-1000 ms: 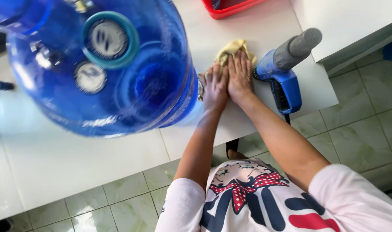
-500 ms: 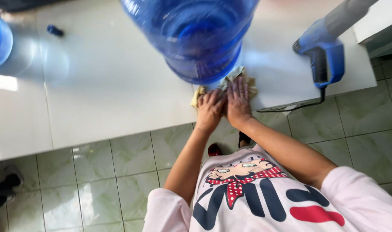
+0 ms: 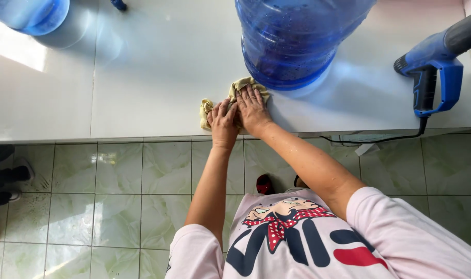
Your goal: Cleaning a surface, filling a large water jug, and sealing the cap using a heat gun.
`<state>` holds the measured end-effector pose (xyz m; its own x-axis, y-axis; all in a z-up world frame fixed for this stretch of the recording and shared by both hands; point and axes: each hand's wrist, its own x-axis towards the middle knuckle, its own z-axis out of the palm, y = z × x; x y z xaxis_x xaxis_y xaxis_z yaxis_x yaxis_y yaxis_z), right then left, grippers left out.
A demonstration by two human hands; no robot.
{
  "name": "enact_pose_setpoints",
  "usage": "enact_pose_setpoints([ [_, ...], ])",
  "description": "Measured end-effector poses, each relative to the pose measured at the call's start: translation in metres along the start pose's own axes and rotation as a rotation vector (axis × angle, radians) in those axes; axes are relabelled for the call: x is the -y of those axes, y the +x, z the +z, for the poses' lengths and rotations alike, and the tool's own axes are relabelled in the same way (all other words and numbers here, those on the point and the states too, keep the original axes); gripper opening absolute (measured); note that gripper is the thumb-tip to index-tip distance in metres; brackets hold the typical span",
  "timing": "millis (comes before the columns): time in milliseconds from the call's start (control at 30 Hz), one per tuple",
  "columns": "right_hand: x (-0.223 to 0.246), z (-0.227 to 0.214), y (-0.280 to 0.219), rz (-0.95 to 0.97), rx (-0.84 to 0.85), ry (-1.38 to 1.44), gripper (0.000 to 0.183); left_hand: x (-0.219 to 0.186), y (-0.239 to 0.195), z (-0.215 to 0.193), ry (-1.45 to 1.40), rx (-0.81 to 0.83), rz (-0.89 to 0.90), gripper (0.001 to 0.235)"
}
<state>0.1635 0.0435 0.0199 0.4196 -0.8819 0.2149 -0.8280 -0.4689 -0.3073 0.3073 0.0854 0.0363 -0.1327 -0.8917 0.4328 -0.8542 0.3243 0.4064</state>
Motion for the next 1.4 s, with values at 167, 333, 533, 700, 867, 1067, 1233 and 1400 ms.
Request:
enact_pose_setpoints([
  [167,-0.033,-0.017,-0.053,-0.051,-0.028,0.06,0.059,-0.043,-0.018,0.03,0.016,-0.065,-0.069,0.039],
  [333,-0.069,-0.075,-0.113,-0.002,-0.041,0.033,0.058,-0.113,-0.031,0.053,-0.077,-0.003,0.01,0.043],
  [533,-0.155,-0.124,-0.139,0.142,0.009,-0.002,0.06,-0.196,0.003,0.097,-0.262,0.181,0.092,0.06],
  [700,-0.246,-0.137,-0.113,0.215,0.122,-0.011,0.054,-0.227,0.055,0.175,-0.16,0.291,0.132,0.066],
  [867,-0.295,-0.15,-0.056,0.265,0.238,0.015,0.055,-0.265,0.096,0.215,-0.074,0.269,0.015,0.072],
  [1067,-0.335,-0.175,-0.01,0.326,0.383,0.007,0.056,-0.299,0.144,0.248,-0.041,0.255,-0.223,0.07],
  [1233,-0.365,-0.15,-0.001,0.321,0.339,-0.058,0.058,-0.293,0.165,0.26,0.068,0.277,-0.209,0.072],
  [1400,-0.366,-0.131,-0.018,0.303,0.244,-0.115,0.054,-0.279,0.147,0.245,-0.004,0.207,-0.076,0.067],
])
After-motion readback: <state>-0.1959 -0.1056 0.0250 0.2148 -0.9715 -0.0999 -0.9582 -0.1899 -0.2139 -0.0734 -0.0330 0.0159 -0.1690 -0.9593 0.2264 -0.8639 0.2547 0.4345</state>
